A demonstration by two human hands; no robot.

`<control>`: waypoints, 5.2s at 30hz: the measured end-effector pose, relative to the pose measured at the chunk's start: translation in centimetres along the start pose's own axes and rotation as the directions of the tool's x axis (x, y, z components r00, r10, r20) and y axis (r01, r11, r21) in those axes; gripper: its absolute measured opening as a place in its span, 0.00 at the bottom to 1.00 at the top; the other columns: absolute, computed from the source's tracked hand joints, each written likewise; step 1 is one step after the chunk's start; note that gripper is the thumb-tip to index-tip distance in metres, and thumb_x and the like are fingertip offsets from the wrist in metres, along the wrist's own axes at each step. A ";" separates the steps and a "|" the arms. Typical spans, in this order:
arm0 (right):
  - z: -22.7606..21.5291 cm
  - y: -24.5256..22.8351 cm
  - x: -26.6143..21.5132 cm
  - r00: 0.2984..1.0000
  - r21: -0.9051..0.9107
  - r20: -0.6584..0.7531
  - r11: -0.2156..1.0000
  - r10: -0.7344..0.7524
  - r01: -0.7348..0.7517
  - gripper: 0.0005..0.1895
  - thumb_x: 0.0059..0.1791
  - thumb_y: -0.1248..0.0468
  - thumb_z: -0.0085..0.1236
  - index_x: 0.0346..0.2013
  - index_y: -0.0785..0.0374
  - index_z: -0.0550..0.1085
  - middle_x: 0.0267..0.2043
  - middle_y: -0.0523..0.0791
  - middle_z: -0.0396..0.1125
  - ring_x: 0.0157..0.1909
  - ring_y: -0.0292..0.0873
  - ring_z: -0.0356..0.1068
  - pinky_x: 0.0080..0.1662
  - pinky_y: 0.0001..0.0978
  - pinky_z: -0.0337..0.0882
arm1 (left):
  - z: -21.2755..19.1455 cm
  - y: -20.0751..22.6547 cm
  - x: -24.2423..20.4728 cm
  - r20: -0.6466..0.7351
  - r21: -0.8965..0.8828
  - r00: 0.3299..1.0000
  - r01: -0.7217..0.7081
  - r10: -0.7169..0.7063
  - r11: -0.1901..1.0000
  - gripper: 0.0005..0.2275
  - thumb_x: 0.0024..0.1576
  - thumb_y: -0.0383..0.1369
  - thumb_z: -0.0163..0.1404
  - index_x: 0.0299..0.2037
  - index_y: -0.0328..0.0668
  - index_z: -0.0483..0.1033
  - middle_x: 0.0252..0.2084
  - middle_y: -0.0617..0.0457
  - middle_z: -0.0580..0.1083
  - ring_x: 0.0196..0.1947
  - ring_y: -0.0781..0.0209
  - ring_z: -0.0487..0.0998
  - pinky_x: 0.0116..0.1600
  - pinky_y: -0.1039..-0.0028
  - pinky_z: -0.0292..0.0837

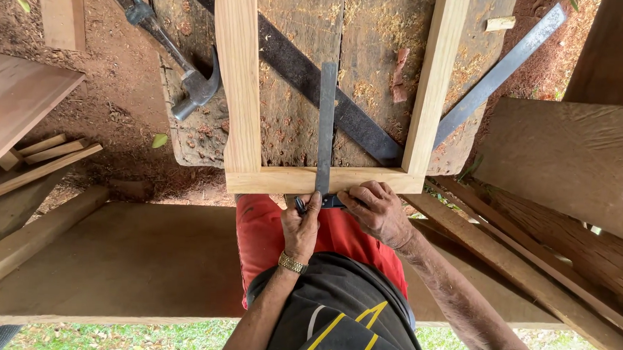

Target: Marking measurements on wooden frames using a square ruler and a marker for carpentry.

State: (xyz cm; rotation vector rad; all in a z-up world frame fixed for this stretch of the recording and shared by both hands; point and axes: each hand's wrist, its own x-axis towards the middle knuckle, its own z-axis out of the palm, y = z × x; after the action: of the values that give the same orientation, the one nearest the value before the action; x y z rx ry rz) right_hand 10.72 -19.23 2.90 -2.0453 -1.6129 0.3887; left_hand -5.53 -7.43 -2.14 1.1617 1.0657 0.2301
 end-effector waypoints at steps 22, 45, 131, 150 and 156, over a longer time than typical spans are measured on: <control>0.1 0.2 0.1 1.000 -0.038 0.031 0.999 0.005 -0.004 0.23 0.38 0.64 0.63 0.49 0.61 0.78 0.43 0.43 0.68 0.44 0.45 0.69 0.43 0.41 0.70 | 0.7 -1.7 0.1 -0.111 0.192 0.989 -0.070 0.093 0.979 0.11 0.63 0.34 0.55 0.30 0.35 0.75 0.21 0.64 0.69 0.22 0.74 0.63 0.28 0.77 0.62; 1.1 0.5 3.3 0.982 -0.028 0.187 0.999 0.028 -0.023 0.35 0.35 0.64 0.62 0.59 0.55 0.75 0.59 0.46 0.65 0.58 0.53 0.64 0.56 0.47 0.68 | -3.7 2.0 -1.6 -0.167 0.133 0.974 -0.132 0.153 0.982 0.18 0.66 0.39 0.50 0.27 0.35 0.76 0.29 0.55 0.78 0.21 0.67 0.71 0.27 0.75 0.65; 3.5 -1.7 6.0 0.990 0.102 0.138 0.995 0.011 -0.025 0.38 0.38 0.54 0.74 0.62 0.47 0.74 0.65 0.44 0.64 0.65 0.52 0.63 0.61 0.53 0.60 | -4.1 -2.4 0.9 -0.007 -0.501 0.960 0.239 -0.280 0.832 0.08 0.58 0.30 0.60 0.40 0.31 0.80 0.22 0.64 0.69 0.15 0.78 0.56 0.21 0.80 0.50; 3.2 -1.7 6.5 0.990 0.140 0.143 0.990 0.003 -0.023 0.38 0.37 0.55 0.74 0.62 0.51 0.74 0.65 0.44 0.65 0.62 0.51 0.64 0.58 0.49 0.62 | -5.2 -1.2 1.3 0.060 -0.407 0.967 0.250 -0.247 0.878 0.08 0.58 0.31 0.60 0.39 0.32 0.82 0.23 0.62 0.71 0.16 0.77 0.59 0.21 0.81 0.50; 3.3 -1.5 6.4 0.992 0.160 0.126 0.987 0.003 -0.023 0.38 0.37 0.54 0.74 0.62 0.52 0.75 0.65 0.42 0.65 0.62 0.50 0.64 0.59 0.49 0.62 | -5.6 -1.5 1.6 0.095 -0.408 0.964 0.264 -0.247 0.874 0.08 0.59 0.31 0.60 0.38 0.31 0.82 0.23 0.63 0.70 0.16 0.77 0.58 0.21 0.81 0.49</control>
State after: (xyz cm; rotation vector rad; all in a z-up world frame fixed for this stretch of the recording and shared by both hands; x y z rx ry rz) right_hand 9.40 -12.12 1.50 -1.9437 -1.5855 0.6434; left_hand -9.59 -3.49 -4.25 0.6286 1.0586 0.2124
